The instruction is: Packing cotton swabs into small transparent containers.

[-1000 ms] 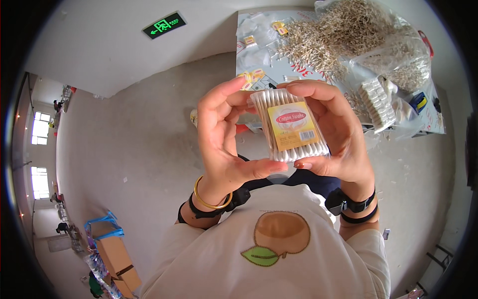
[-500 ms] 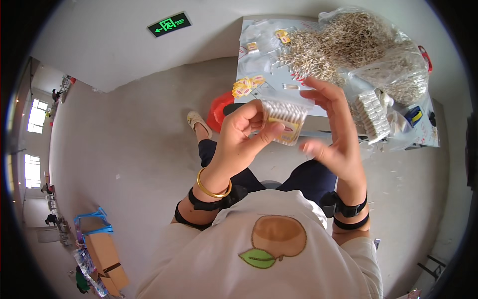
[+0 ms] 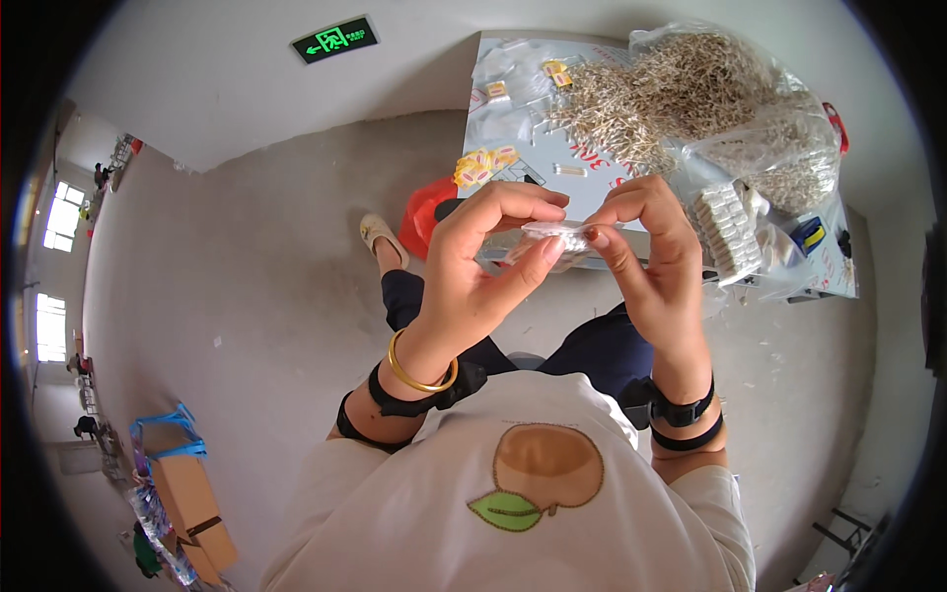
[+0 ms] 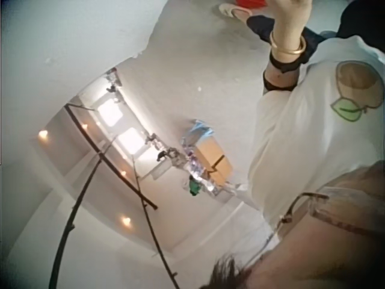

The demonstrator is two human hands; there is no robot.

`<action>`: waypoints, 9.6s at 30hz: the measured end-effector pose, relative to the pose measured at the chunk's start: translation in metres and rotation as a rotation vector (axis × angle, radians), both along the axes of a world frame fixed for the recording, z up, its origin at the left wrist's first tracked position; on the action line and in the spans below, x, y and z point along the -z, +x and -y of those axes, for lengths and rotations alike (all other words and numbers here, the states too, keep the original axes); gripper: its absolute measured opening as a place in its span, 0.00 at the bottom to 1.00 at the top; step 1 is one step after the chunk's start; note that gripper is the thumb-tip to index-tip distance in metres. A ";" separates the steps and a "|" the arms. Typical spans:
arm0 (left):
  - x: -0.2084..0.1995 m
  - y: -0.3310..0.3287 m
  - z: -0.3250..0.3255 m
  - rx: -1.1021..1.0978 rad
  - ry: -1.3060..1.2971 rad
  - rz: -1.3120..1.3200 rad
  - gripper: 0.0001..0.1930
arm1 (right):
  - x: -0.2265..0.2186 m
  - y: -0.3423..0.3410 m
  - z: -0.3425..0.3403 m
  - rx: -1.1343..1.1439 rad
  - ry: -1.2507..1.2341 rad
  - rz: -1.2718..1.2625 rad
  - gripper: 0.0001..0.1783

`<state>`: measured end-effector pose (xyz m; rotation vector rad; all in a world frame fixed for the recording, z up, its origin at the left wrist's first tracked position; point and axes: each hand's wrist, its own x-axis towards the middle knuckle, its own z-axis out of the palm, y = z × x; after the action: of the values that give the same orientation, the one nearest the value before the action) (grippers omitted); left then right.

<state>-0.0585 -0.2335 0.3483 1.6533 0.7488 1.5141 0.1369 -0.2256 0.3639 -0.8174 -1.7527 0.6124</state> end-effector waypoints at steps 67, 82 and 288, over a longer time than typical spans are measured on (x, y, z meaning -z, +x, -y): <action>0.276 -0.069 -0.290 -0.395 -0.224 -0.510 0.11 | 0.368 0.040 -0.182 0.701 -0.364 0.541 0.09; 0.309 0.020 -0.425 -0.663 -0.780 -0.719 0.28 | 0.363 0.037 -0.179 0.735 -0.365 0.658 0.07; 0.138 -0.113 -0.063 -0.257 -0.055 -0.883 0.34 | 0.197 -0.100 -0.108 -0.632 -0.855 -0.085 0.21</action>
<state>-0.1713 -0.1709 0.2106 2.2474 1.4869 0.8418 0.0368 -0.1174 0.1664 -0.7509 -1.6425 1.8685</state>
